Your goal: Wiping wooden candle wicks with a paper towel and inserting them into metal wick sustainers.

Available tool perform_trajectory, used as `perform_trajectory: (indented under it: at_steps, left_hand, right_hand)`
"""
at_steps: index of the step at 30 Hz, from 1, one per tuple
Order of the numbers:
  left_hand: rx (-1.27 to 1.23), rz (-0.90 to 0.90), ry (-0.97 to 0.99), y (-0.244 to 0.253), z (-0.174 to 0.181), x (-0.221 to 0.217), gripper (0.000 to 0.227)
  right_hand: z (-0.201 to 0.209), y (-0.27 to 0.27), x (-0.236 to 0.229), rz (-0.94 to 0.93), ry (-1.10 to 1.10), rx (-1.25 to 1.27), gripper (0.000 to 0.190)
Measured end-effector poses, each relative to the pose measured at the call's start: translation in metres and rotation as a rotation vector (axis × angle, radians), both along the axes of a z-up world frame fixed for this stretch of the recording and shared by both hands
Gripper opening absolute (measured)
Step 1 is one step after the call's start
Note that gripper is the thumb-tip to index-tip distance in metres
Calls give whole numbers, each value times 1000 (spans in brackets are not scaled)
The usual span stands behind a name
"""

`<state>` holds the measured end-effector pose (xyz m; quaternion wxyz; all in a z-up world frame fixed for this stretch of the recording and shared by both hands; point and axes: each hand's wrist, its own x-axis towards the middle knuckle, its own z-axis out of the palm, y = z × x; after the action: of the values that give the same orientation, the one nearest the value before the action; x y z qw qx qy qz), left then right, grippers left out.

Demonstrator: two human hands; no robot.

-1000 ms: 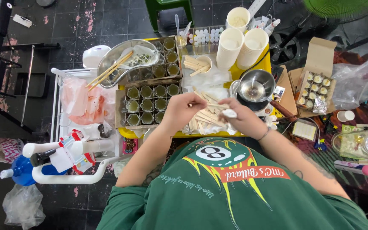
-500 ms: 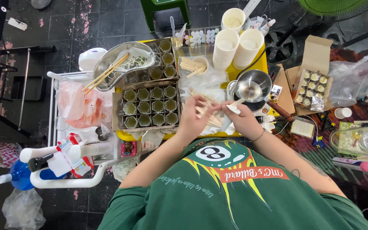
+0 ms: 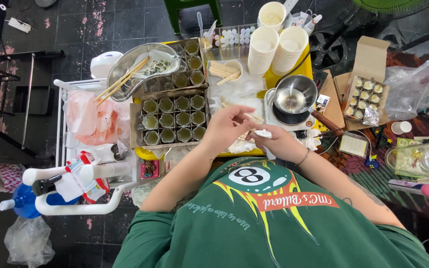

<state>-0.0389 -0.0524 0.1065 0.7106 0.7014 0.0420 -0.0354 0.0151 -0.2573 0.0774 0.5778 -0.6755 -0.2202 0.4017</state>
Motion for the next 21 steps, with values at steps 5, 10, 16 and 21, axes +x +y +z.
perform_trajectory:
  at_steps: [5,10,16,21]
  left_hand:
    - [-8,-36,28,4,-27,-9,13]
    - [-71,62,-22,22,-42,-2,10]
    - [-178,194,-34,38,-25,-6,9]
    - [-26,-57,35,2,-28,-11,11]
  right_hand:
    - [0,-8,-5,55,-11,1,23]
    - [2,-15,-11,104,-95,-79,23]
    - [-9,-28,-10,26,-68,-27,28]
    - [14,-12,-16,-189,472,130,62]
